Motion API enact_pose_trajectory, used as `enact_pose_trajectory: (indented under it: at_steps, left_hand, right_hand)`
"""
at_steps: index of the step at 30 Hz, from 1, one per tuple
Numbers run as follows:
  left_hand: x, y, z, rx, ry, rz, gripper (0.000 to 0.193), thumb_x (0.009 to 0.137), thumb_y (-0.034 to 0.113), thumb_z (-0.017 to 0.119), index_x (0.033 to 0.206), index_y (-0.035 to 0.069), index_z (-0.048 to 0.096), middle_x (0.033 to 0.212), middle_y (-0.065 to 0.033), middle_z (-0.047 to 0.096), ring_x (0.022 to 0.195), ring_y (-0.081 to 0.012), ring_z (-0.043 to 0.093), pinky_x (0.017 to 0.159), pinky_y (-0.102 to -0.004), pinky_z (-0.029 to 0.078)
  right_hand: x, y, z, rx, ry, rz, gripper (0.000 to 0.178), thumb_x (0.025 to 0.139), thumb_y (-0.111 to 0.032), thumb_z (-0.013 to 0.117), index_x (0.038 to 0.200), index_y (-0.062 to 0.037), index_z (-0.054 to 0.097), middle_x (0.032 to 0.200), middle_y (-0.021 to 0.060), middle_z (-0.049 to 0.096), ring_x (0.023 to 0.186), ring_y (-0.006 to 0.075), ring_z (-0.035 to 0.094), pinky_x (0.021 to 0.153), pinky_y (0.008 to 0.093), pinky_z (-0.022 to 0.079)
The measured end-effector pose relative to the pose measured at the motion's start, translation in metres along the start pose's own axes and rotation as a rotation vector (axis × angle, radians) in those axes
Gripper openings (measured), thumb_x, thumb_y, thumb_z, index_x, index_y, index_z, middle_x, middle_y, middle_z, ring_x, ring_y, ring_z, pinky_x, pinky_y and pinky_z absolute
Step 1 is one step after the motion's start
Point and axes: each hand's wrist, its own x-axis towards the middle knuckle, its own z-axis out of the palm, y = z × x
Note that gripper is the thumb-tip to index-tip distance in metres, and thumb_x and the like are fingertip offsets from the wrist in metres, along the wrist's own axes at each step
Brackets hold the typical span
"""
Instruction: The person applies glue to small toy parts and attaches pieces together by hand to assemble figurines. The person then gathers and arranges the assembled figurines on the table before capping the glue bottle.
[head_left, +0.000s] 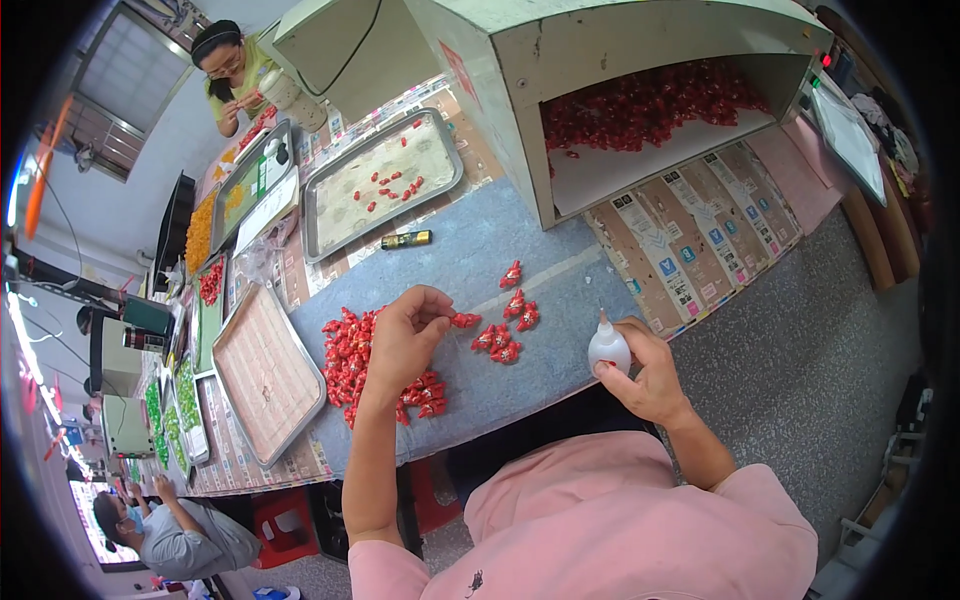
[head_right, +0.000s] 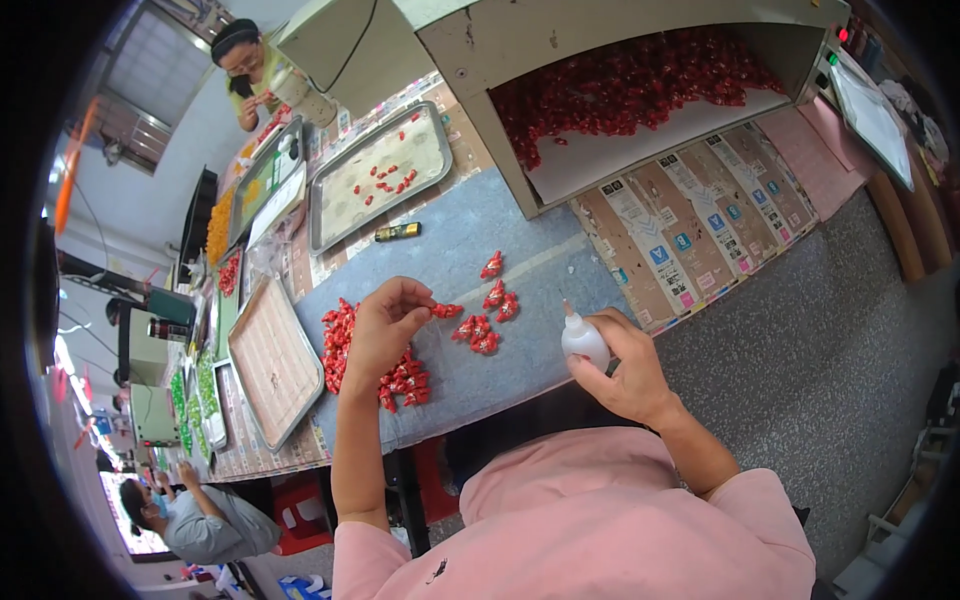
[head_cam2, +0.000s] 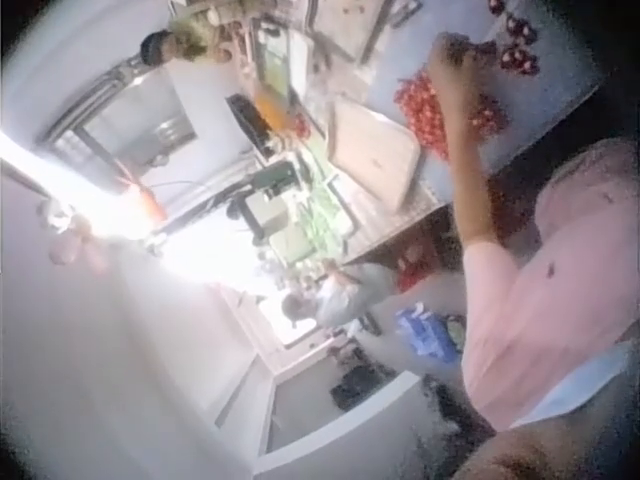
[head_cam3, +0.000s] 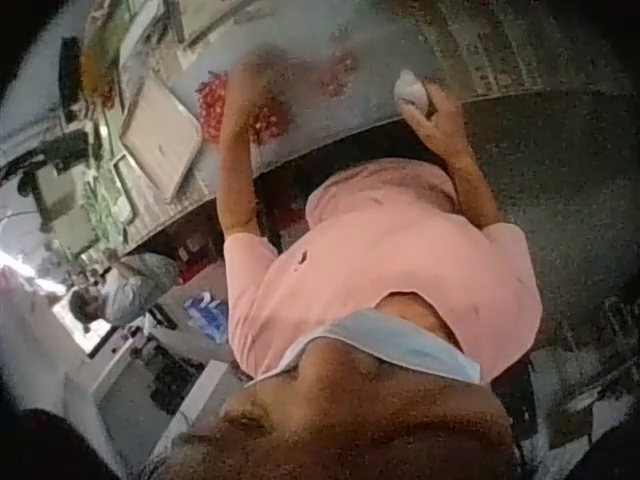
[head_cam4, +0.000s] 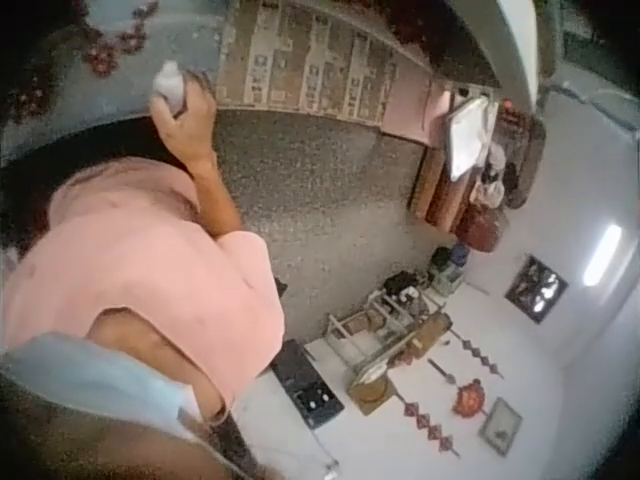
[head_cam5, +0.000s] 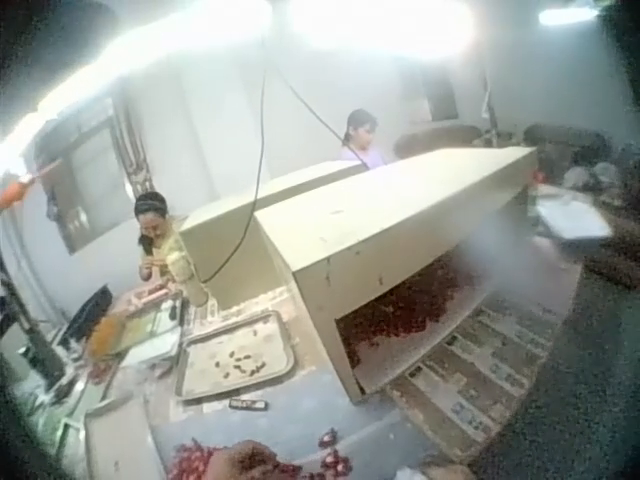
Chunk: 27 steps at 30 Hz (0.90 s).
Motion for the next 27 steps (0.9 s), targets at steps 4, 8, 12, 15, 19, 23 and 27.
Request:
enact_pose_trajectory:
  at_steps: [4, 8, 12, 15, 19, 23, 27]
  left_hand:
    - [-0.008, 0.002, -0.008, 0.106, 0.056, 0.018, 0.017, 0.081, -0.008, 0.059, 0.097, -0.001, 0.061, 0.088, -0.0073, 0.067, 0.081, -0.0126, 0.064, 0.072, -0.0248, 0.052]
    - [-0.013, 0.001, -0.014, 0.116, 0.088, 0.043, 0.019, 0.08, -0.008, 0.059, 0.098, -0.002, 0.06, 0.088, -0.0089, 0.067, 0.077, -0.0132, 0.065, 0.071, -0.025, 0.052]
    - [-0.018, 0.013, -0.013, 0.36, 0.231, 0.119, 0.025, 0.075, -0.01, 0.06, 0.098, 0.0, 0.061, 0.091, -0.0118, 0.063, 0.077, -0.0205, 0.063, 0.07, -0.0312, 0.051]
    - [-0.019, 0.013, -0.003, 0.462, 0.27, 0.26, 0.027, 0.072, -0.009, 0.061, 0.097, 0.002, 0.061, 0.094, -0.0135, 0.06, 0.079, -0.0276, 0.061, 0.072, -0.036, 0.049]
    - [-0.019, 0.013, 0.012, 0.569, 0.203, 0.343, 0.023, 0.073, -0.007, 0.061, 0.093, 0.002, 0.063, 0.094, -0.014, 0.059, 0.087, -0.0326, 0.057, 0.077, -0.0396, 0.047]
    - [-0.012, 0.002, 0.011, 0.777, 0.222, 0.339, 0.018, 0.073, -0.006, 0.06, 0.089, 0.002, 0.064, 0.094, -0.014, 0.06, 0.092, -0.0327, 0.056, 0.079, -0.0396, 0.046]
    - [-0.021, 0.014, 0.018, 0.77, 0.325, 0.403, 0.02, 0.073, -0.004, 0.063, 0.092, 0.002, 0.064, 0.092, -0.0136, 0.061, 0.09, -0.0319, 0.056, 0.079, -0.0389, 0.047]
  right_hand:
    - [0.0, 0.0, 0.0, -0.002, 0.001, -0.006, 0.027, 0.073, -0.009, 0.068, 0.095, 0.0032, 0.06, 0.089, 0.014, 0.06, 0.076, 0.0252, 0.06, 0.068, 0.0321, 0.048]
    - [0.0, 0.0, 0.0, -0.015, 0.001, -0.017, 0.027, 0.073, -0.009, 0.068, 0.095, 0.0031, 0.06, 0.089, 0.0139, 0.06, 0.076, 0.0249, 0.06, 0.067, 0.032, 0.048]
    - [0.0, 0.001, -0.001, -0.014, -0.008, -0.008, 0.027, 0.073, -0.009, 0.068, 0.096, 0.0031, 0.06, 0.089, 0.0138, 0.06, 0.076, 0.025, 0.06, 0.068, 0.0317, 0.048]
    - [0.0, -0.002, -0.001, 0.009, -0.011, 0.049, 0.028, 0.073, -0.01, 0.069, 0.097, 0.0029, 0.06, 0.09, 0.014, 0.06, 0.077, 0.0257, 0.06, 0.069, 0.032, 0.048]
    - [-0.002, -0.001, -0.001, 0.013, -0.013, 0.057, 0.029, 0.074, -0.012, 0.069, 0.098, 0.003, 0.06, 0.091, 0.0145, 0.06, 0.079, 0.0267, 0.06, 0.071, 0.0327, 0.048]
    - [-0.003, -0.001, -0.003, 0.035, -0.024, 0.074, 0.03, 0.075, -0.013, 0.069, 0.099, 0.0033, 0.06, 0.091, 0.0149, 0.06, 0.08, 0.0274, 0.06, 0.072, 0.0334, 0.048]
    - [-0.001, -0.002, -0.003, 0.031, -0.035, 0.059, 0.031, 0.076, -0.015, 0.07, 0.099, 0.003, 0.061, 0.092, 0.0147, 0.06, 0.081, 0.0265, 0.061, 0.072, 0.033, 0.048]
